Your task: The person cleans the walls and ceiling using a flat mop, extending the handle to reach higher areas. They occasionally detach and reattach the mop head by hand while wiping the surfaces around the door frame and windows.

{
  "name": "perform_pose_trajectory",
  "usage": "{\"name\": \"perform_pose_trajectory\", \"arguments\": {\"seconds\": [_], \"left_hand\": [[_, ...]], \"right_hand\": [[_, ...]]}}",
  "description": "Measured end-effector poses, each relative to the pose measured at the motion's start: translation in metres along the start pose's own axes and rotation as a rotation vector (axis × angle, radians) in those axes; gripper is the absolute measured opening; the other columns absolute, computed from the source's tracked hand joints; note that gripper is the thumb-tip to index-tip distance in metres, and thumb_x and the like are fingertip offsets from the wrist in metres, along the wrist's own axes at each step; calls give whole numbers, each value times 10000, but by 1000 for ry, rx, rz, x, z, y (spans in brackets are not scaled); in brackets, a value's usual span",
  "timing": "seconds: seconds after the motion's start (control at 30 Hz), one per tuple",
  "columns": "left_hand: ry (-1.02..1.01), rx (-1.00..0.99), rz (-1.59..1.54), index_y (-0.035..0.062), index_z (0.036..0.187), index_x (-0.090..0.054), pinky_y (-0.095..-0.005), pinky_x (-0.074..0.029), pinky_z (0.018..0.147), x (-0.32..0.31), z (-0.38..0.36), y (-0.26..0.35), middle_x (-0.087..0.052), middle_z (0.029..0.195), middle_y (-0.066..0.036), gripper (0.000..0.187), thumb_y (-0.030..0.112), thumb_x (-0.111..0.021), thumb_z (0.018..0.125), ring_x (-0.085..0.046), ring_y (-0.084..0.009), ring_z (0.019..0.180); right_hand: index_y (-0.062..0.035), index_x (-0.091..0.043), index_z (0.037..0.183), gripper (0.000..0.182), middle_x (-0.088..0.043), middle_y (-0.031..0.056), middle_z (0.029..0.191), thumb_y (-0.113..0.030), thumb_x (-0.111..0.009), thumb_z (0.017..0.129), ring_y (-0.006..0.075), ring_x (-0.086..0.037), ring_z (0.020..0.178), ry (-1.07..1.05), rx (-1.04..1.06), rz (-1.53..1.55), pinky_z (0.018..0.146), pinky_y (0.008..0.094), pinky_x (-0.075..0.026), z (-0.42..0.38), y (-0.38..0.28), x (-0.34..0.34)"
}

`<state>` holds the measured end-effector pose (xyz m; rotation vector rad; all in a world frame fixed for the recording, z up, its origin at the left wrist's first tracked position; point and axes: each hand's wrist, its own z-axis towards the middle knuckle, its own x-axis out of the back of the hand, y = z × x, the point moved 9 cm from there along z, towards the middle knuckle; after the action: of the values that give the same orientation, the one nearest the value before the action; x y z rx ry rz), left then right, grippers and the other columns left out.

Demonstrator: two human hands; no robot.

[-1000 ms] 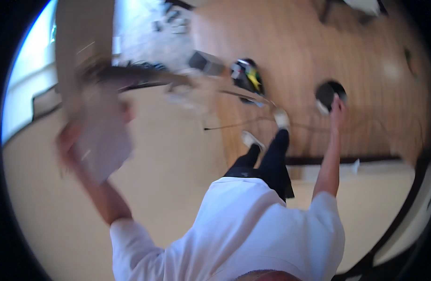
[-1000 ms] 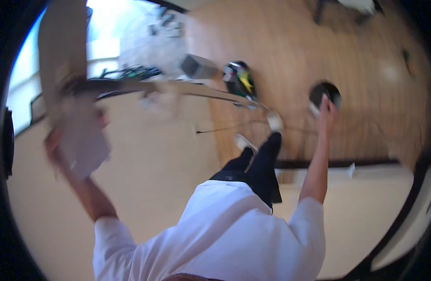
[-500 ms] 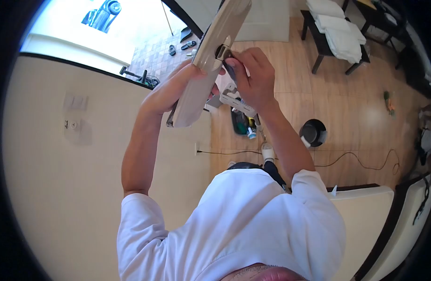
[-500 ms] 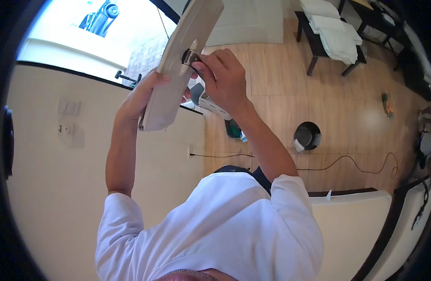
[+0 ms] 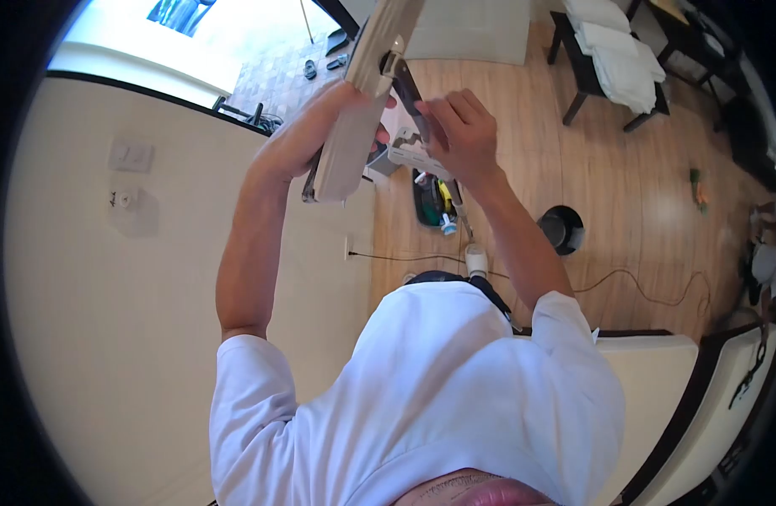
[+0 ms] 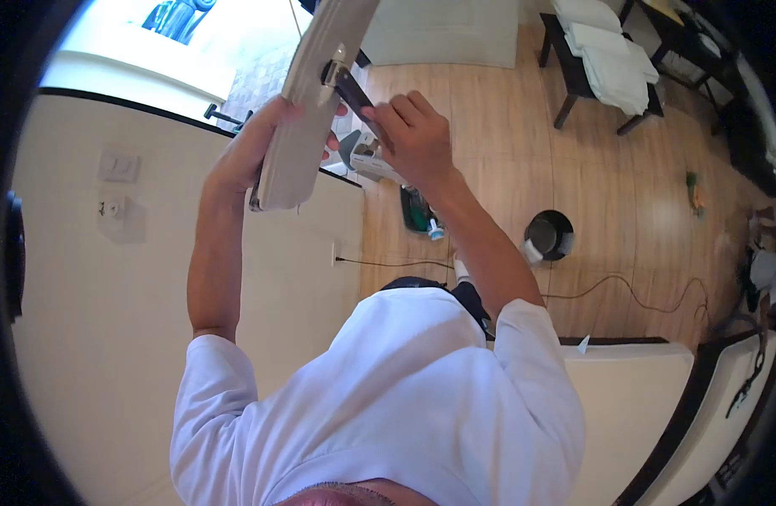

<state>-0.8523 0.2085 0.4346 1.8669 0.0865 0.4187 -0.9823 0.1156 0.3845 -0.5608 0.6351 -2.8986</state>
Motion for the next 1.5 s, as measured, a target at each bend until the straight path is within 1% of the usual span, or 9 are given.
{"name": "perform_pose_trajectory", "arguments": {"seconds": [0.17, 0.23, 0.37, 0.5, 0.6, 1.0, 1.17, 1.33, 1.5], "left_hand": [[-100, -3, -8, 0, 1354, -518, -385, -556, 855, -2, -9, 4, -611, 1316, -122, 562, 328, -524, 898, -684, -223, 942], [-70, -11, -16, 2, 1370, -502, -383, -549, 870, 6, -13, 0, -629, 1310, -127, 578, 335, -526, 898, -681, -226, 949], [-66, 36, 47, 22, 1377, -492, -361, -533, 902, 18, -17, -12, -710, 1183, -160, 580, 369, -527, 914, -682, -231, 1005], [-180, 184, -19, 8, 1426, -490, -384, -576, 858, 29, -23, -37, -673, 1210, -170, 598, 330, -578, 929, -702, -244, 1036], [-114, 102, 186, 10, 1421, -525, -369, -570, 895, 29, -39, -5, -647, 1282, -141, 633, 459, -580, 979, -685, -227, 1064], [1168, -352, -241, 80, 1514, -425, -442, -482, 1020, 202, -252, -93, -556, 1418, -120, 771, 672, -407, 1020, -615, -290, 1256], [884, -562, -148, 56, 1520, -325, -379, -420, 1089, 51, -179, -163, -508, 1406, -115, 576, 329, -553, 1067, -529, -219, 1325], [1336, -208, -56, -7, 1364, -393, -329, -568, 672, 64, -188, -114, -677, 922, -126, 518, 322, -620, 1034, -706, -173, 799], [1437, -558, -68, -7, 1238, -413, -301, -482, 457, 116, -225, -60, -598, 726, -55, 433, 286, -645, 1019, -597, -130, 514]], "right_hand": [[-89, -701, 847, 109, -639, 72, 703, 16, -699, 817, 271, -632, 572, 396, -176, -99, 575, 365, -513, -53, 110, 59], [-75, -701, 1156, 322, -710, 138, 986, -14, -675, 841, 282, -708, 863, 64, -952, -268, 759, 392, -554, -111, 232, 81], [-73, -196, 1612, 955, -221, 217, 1650, -49, -676, 787, 407, -187, 1525, -911, -530, -138, 1257, 487, -157, -237, 248, -36], [6, -374, 1529, 1091, -424, 238, 1553, -205, -907, 601, 364, -374, 1462, -1014, -474, 314, 1231, 398, -281, -217, 93, -87], [-18, -727, 1110, 330, -735, 85, 1008, -232, -789, 865, 214, -696, 932, -703, -671, 837, 805, 383, -566, -279, 90, -152], [18, -611, 743, 415, -539, 85, 551, -319, -732, 954, 168, -545, 546, -664, -457, 903, 538, 395, -420, -24, -112, -160], [-108, -514, 656, 442, -490, -30, 535, -337, -721, 973, 88, -479, 457, -895, -499, 1234, 441, 289, -390, 90, -231, -163], [-105, -513, 702, 433, -488, -10, 528, -373, -712, 979, 132, -484, 431, -1030, -444, 1332, 450, 297, -422, 163, -318, -168], [-56, -205, 1626, 768, -535, 178, 1343, -368, -597, 1045, 235, -561, 1235, -667, 125, 1347, 971, 363, -517, 177, -325, -155]]}}
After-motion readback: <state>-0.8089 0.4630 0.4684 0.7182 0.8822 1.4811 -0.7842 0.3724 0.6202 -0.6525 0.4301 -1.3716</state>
